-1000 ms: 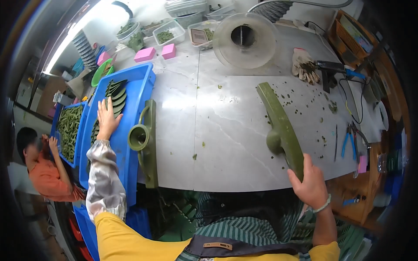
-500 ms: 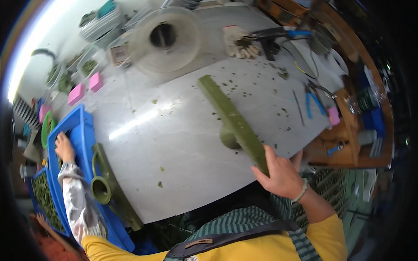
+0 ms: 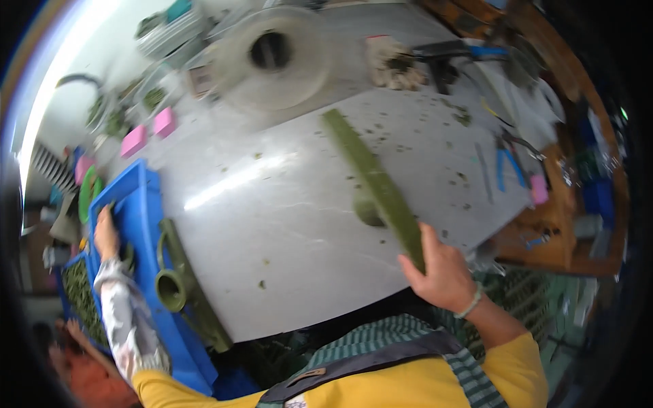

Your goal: The person picks up a green plastic part from a bin and places it onto a metal fixture. Using a soldering iron, they apply heat to weld together multiple green components along the fixture before picking up the finished assembly and placing it on the floor.

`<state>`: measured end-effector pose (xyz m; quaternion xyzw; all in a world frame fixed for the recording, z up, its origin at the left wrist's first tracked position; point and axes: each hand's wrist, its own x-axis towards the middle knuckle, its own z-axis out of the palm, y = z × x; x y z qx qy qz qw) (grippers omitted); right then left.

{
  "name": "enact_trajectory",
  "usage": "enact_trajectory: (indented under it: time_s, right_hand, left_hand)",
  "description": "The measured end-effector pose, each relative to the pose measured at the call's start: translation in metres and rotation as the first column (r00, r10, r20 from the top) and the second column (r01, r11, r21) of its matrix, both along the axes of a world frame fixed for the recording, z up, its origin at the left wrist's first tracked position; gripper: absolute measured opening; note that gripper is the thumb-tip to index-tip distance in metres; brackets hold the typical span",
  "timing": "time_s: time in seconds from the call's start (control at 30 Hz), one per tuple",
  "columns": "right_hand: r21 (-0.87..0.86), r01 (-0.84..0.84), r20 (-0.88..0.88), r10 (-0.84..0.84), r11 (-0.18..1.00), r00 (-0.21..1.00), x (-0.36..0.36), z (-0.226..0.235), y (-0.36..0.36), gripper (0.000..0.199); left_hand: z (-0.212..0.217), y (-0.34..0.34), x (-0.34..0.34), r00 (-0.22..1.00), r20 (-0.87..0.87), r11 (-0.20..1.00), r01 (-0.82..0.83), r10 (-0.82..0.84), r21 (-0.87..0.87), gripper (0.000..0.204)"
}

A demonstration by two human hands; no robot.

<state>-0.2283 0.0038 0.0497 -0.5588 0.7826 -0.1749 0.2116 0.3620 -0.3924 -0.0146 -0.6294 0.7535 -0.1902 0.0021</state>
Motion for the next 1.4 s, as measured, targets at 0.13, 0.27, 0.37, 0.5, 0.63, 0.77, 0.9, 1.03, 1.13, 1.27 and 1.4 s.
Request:
enact_trajectory:
  time_s: [0.13,0.27,0.37,0.5,0.63,0.77,0.9,1.03,1.13,1.27,1.4]
  right_hand:
    - [-0.036,0.016,0.151,-0.010,0.999,0.988,0.007,0.000,-0.003,0.054]
    - [-0.061,0.025,0.118,-0.018,0.998,0.993,0.011,-0.001,-0.001,0.054]
    - [-0.043,0.067,0.130,-0.060,0.997,0.990,0.015,-0.004,-0.001,0.054]
    - [0.001,0.080,0.103,-0.080,0.997,0.991,0.015,-0.008,0.005,0.054]
    - [0.012,0.088,0.117,-0.089,0.996,0.989,0.012,-0.005,0.006,0.057]
    - [0.048,0.071,0.112,-0.076,0.996,0.991,0.011,0.000,0.003,0.058]
    - [0.048,0.071,0.100,-0.076,0.996,0.992,0.012,-0.002,0.004,0.057]
    - [-0.024,0.071,0.120,-0.068,0.997,0.990,0.010,-0.004,0.008,0.056]
    - [0.010,0.049,0.191,-0.050,0.999,0.980,0.007,-0.002,0.007,0.054]
    - [-0.061,0.045,0.124,-0.037,0.997,0.992,0.003,-0.010,0.010,0.052]
    - [-0.109,0.008,0.127,0.006,0.994,0.992,0.007,-0.009,0.009,0.050]
  left_hand:
    - [-0.010,0.000,-0.025,0.949,0.263,0.984,-0.163,0.176,-0.071,0.047]
    - [-0.014,-0.017,-0.022,0.925,0.206,0.947,-0.308,0.321,-0.092,0.029]
    - [-0.028,-0.026,0.018,0.932,0.289,0.955,-0.141,0.216,-0.261,0.016]
    - [-0.021,-0.026,0.048,0.972,0.231,0.994,-0.024,0.049,-0.110,0.037]
    - [-0.023,-0.021,0.009,0.962,0.272,0.998,0.006,0.012,-0.064,0.045]
    - [-0.020,-0.034,0.021,0.968,0.250,1.000,-0.023,0.027,-0.019,0.050]
    - [-0.020,-0.046,0.050,0.979,0.187,0.995,-0.094,0.084,0.046,0.047]
    - [-0.009,-0.028,0.041,1.000,-0.014,0.999,0.003,-0.004,-0.033,0.046]
    - [0.018,-0.014,0.040,0.964,-0.210,0.971,0.119,-0.164,-0.209,0.046]
    - [0.069,0.014,-0.004,0.848,-0.491,0.888,-0.054,-0.202,-0.457,0.041]
    - [0.114,0.031,0.083,0.598,-0.729,0.702,-0.359,-0.332,-0.615,0.038]
